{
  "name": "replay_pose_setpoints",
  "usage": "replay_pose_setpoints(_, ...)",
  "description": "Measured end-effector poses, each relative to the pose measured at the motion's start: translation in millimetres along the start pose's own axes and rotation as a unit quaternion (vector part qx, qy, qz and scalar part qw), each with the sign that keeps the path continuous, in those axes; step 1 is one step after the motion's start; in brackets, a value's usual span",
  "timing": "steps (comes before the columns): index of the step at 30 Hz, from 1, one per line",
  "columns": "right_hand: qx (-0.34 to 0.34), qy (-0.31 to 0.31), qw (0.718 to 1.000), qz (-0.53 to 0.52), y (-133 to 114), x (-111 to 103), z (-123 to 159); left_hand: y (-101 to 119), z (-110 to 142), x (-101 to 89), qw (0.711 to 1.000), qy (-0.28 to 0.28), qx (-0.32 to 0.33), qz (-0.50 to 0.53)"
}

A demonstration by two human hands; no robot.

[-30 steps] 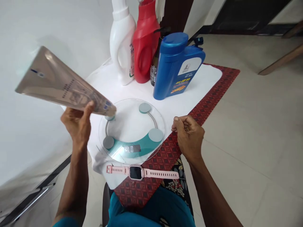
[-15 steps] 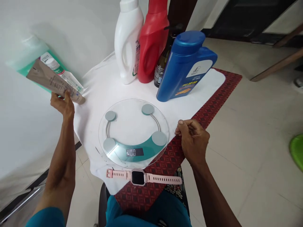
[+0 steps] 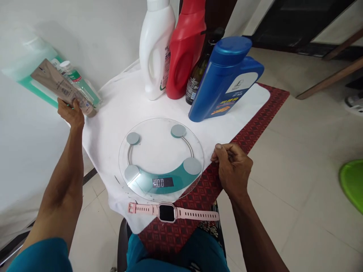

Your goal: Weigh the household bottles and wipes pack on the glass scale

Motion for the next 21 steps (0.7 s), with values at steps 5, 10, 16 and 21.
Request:
replay_pose_setpoints(5,-0.003,0.001,1.000,-0.006,1,0,0,-3,-12,-0.3,0.999,-0.011,-0.023,0.037)
replay_pose_setpoints(10,-0.006,-0.003,1.000,-0.004,1,0,-1,0,5,-19.1,0.996,0.015,-0.027,0.083)
replay_pose_setpoints(16,0.001,-0.009,1.000,-0.006,3,0,-1,62,90,-37.8,0.957,0.036,0.231,0.174)
replay_pose_setpoints(21,-0.001,-0.006,1.000,-0.011,4,-1,0,117,146,11.5,0.921,-0.206,0.264,0.198)
Point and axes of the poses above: each hand's wrist, its own z-axis away from the middle knuckle, its own x-axis out of the palm, y = z × x, the point moved 6 cm from there along -z, towards the middle knuckle, and after that the axes turned 8 degrees about -x, right-handed, at the moved point
